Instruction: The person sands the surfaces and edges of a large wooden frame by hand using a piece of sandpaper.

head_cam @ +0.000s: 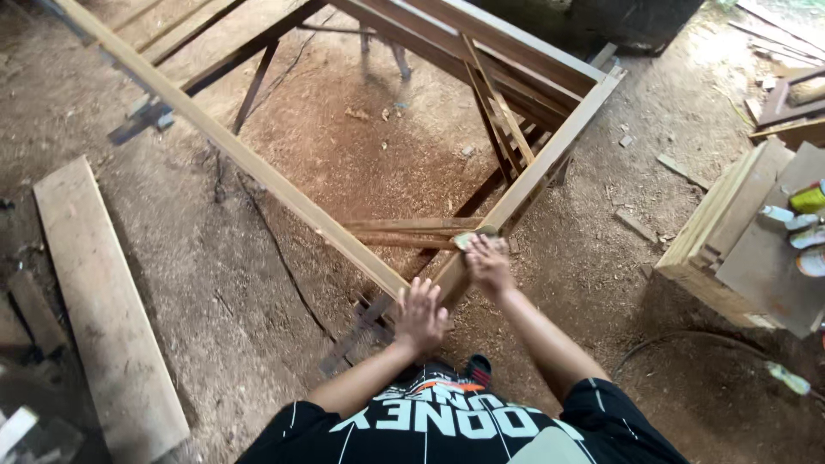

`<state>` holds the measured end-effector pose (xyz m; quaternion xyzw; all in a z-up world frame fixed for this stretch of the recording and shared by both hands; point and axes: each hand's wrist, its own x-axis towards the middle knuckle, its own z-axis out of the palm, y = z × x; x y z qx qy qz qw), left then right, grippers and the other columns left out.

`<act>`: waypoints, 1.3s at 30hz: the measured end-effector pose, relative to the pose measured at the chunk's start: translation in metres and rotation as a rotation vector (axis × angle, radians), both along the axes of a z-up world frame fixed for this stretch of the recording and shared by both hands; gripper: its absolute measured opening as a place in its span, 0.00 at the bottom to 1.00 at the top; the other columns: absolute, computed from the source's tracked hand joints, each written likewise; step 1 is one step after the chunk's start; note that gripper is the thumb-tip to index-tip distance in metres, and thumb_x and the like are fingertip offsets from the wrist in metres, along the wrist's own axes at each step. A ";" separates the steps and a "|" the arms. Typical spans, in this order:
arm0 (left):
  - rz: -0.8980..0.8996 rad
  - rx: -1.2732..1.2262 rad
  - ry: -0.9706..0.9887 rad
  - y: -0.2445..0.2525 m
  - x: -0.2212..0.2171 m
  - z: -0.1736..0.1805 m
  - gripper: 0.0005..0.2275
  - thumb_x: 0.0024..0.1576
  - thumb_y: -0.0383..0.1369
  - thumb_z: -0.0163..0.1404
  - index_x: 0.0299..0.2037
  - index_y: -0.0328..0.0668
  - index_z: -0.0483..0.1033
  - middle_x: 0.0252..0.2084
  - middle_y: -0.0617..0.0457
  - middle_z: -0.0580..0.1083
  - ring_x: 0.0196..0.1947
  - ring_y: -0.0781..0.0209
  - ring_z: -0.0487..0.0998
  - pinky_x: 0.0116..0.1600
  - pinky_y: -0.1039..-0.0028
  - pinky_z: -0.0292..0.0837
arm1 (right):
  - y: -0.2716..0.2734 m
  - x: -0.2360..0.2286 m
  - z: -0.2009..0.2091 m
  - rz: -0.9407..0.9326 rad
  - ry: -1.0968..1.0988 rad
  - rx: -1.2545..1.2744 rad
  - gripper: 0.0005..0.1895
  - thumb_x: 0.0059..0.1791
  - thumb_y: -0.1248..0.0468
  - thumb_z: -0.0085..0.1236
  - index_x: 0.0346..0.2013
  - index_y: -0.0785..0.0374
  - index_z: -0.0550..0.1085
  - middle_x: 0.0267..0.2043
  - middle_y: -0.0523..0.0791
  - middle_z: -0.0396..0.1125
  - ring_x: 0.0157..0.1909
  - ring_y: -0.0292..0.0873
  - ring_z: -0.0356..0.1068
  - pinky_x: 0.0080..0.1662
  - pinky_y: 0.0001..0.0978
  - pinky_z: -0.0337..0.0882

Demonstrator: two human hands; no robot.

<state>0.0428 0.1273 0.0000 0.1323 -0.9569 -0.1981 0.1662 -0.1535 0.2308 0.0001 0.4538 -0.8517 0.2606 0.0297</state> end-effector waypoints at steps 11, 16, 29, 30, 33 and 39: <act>0.354 0.070 0.236 0.011 -0.009 0.001 0.19 0.61 0.39 0.39 0.60 0.41 0.60 0.66 0.44 0.61 0.71 0.46 0.55 0.73 0.50 0.39 | 0.026 0.014 -0.001 0.486 -0.117 0.168 0.19 0.54 0.69 0.35 0.51 0.55 0.73 0.62 0.41 0.66 0.70 0.39 0.57 0.74 0.36 0.46; 0.437 -0.002 0.123 0.011 -0.019 -0.007 0.23 0.61 0.42 0.37 0.62 0.38 0.58 0.68 0.40 0.57 0.72 0.42 0.48 0.73 0.49 0.35 | 0.018 -0.019 0.016 0.184 0.338 0.079 0.17 0.56 0.64 0.34 0.54 0.61 0.71 0.64 0.45 0.62 0.69 0.41 0.51 0.71 0.51 0.41; 0.453 0.102 -0.221 0.013 -0.028 0.007 0.22 0.62 0.44 0.29 0.62 0.42 0.59 0.70 0.45 0.54 0.74 0.47 0.41 0.73 0.50 0.29 | 0.070 -0.046 -0.065 0.400 0.602 0.361 0.20 0.53 0.73 0.45 0.58 0.51 0.67 0.60 0.48 0.68 0.50 0.39 0.67 0.50 0.31 0.65; 0.442 0.103 -0.245 0.012 -0.028 0.007 0.23 0.62 0.45 0.29 0.62 0.41 0.58 0.70 0.45 0.53 0.74 0.46 0.40 0.72 0.49 0.28 | 0.073 -0.066 -0.064 0.283 0.743 0.546 0.24 0.56 0.72 0.46 0.66 0.50 0.63 0.59 0.50 0.69 0.43 0.38 0.68 0.42 0.31 0.66; 0.423 0.021 -0.254 0.021 -0.029 0.010 0.23 0.63 0.45 0.29 0.62 0.38 0.58 0.70 0.44 0.53 0.73 0.45 0.39 0.71 0.48 0.29 | 0.097 -0.082 -0.055 0.187 0.399 -0.061 0.17 0.53 0.61 0.45 0.56 0.58 0.70 0.60 0.41 0.66 0.62 0.41 0.68 0.67 0.50 0.57; 0.359 0.171 -0.333 0.015 -0.024 0.039 0.21 0.63 0.43 0.31 0.62 0.42 0.59 0.70 0.44 0.53 0.75 0.44 0.38 0.73 0.43 0.25 | 0.100 -0.047 -0.005 -0.233 -0.153 -0.006 0.20 0.61 0.58 0.34 0.59 0.64 0.70 0.63 0.49 0.64 0.64 0.51 0.63 0.67 0.45 0.56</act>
